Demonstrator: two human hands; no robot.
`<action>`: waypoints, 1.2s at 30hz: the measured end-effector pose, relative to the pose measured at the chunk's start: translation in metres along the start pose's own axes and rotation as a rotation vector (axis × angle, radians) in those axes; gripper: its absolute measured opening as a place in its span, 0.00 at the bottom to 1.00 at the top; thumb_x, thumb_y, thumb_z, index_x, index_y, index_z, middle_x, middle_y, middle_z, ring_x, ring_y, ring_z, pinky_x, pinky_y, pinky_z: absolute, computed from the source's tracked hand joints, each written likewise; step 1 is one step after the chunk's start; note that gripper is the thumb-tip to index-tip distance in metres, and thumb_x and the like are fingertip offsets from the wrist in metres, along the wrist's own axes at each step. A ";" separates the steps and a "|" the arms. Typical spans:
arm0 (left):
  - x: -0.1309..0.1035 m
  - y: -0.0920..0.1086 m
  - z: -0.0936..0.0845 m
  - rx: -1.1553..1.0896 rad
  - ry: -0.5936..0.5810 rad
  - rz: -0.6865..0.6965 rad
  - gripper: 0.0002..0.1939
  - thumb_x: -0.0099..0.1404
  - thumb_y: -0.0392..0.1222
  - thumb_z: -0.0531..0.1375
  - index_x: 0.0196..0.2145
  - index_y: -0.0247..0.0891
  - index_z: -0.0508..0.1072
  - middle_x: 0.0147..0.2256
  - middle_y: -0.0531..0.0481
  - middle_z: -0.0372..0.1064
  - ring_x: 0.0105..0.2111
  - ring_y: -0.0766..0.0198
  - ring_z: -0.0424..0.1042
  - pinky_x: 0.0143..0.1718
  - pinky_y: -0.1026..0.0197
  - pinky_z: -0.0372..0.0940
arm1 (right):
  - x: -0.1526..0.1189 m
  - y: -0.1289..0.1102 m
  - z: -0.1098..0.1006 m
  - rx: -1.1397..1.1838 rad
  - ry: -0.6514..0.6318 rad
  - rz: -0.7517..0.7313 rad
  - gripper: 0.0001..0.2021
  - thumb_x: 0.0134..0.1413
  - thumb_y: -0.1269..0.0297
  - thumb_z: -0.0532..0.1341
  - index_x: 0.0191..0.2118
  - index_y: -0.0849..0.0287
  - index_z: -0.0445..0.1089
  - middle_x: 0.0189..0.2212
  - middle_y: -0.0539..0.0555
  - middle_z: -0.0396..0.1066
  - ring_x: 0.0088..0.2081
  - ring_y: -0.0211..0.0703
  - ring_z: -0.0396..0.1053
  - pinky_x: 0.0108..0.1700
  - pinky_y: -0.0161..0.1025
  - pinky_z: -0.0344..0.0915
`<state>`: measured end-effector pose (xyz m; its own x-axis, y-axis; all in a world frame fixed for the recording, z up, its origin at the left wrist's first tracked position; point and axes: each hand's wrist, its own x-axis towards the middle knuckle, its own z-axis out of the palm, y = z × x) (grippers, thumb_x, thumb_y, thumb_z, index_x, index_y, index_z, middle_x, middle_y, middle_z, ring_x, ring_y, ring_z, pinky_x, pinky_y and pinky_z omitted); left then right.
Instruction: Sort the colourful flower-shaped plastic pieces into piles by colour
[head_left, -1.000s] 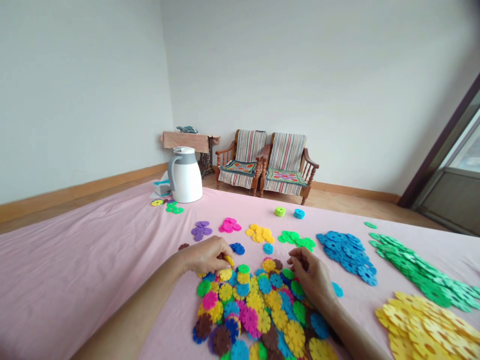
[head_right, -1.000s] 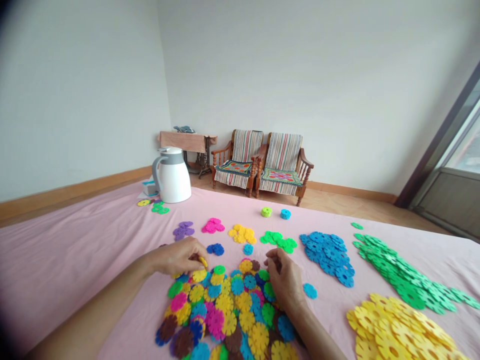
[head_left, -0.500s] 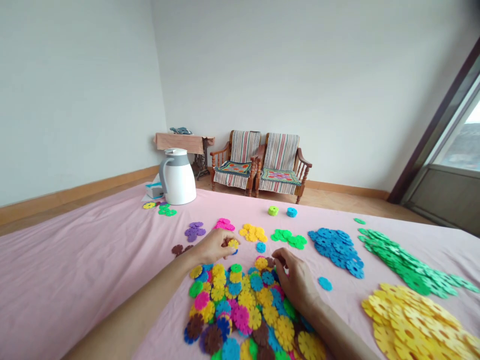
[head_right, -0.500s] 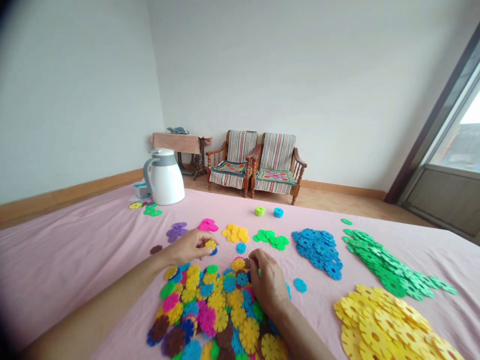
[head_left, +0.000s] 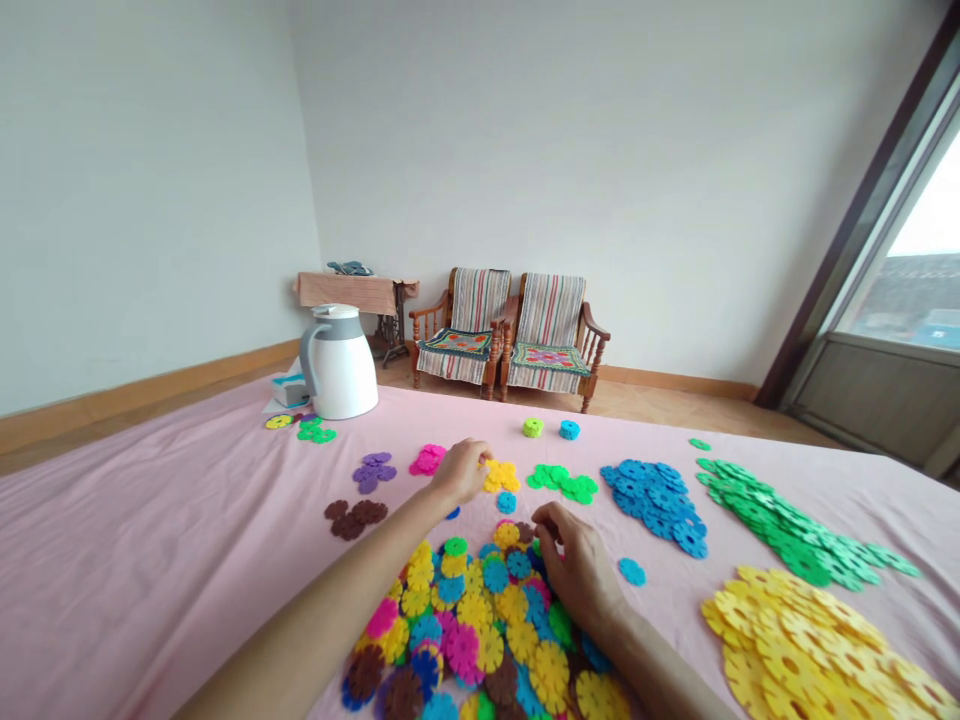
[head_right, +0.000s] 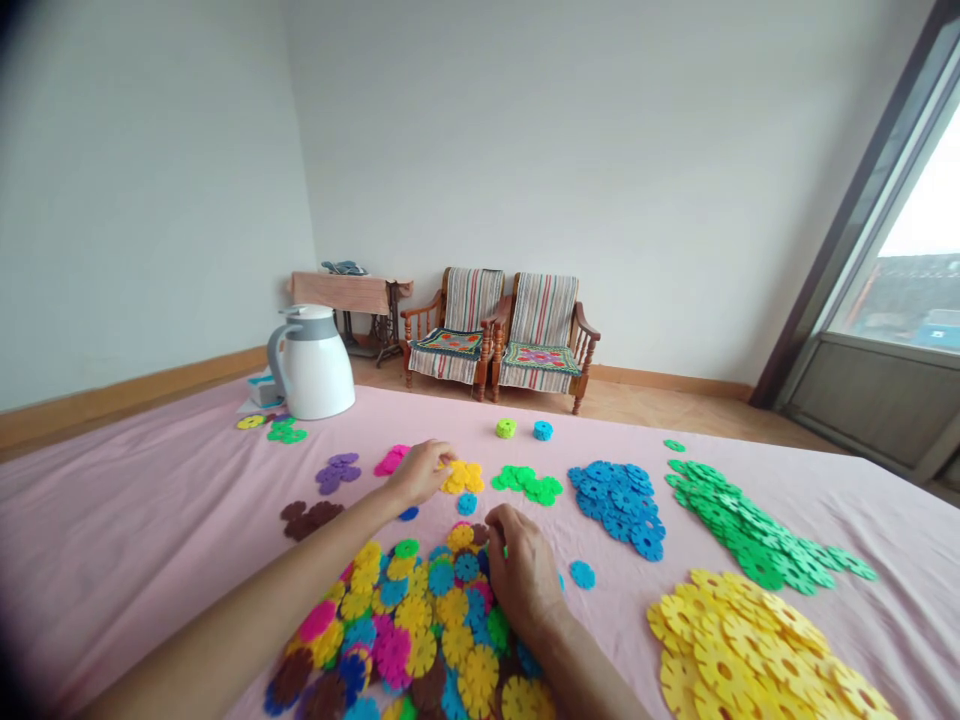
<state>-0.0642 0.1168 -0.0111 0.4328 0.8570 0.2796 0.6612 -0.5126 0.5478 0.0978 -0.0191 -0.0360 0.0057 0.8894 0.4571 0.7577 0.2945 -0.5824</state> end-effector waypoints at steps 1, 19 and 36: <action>-0.005 0.002 0.001 0.003 -0.025 0.036 0.12 0.53 0.30 0.56 0.34 0.37 0.75 0.36 0.48 0.71 0.38 0.61 0.69 0.41 0.62 0.62 | 0.000 0.000 0.000 -0.001 -0.002 -0.002 0.07 0.54 0.69 0.49 0.31 0.56 0.63 0.27 0.50 0.69 0.31 0.41 0.66 0.32 0.34 0.58; -0.017 0.033 0.008 0.396 -0.262 0.449 0.08 0.54 0.30 0.54 0.27 0.32 0.73 0.32 0.41 0.71 0.35 0.56 0.69 0.37 0.59 0.63 | 0.000 0.004 0.000 0.019 0.027 -0.010 0.07 0.53 0.71 0.49 0.32 0.57 0.64 0.26 0.50 0.69 0.30 0.39 0.66 0.32 0.34 0.59; -0.059 0.054 0.009 -0.739 -0.303 -0.090 0.10 0.55 0.42 0.57 0.33 0.32 0.70 0.24 0.49 0.72 0.24 0.63 0.73 0.25 0.63 0.67 | 0.005 -0.010 -0.004 0.447 -0.006 0.147 0.05 0.52 0.61 0.56 0.31 0.57 0.62 0.25 0.51 0.69 0.28 0.40 0.68 0.30 0.35 0.63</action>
<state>-0.0482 0.0382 -0.0048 0.6148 0.7876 0.0411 0.1711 -0.1841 0.9679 0.0930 -0.0193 -0.0253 0.0871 0.9346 0.3448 0.3938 0.2856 -0.8737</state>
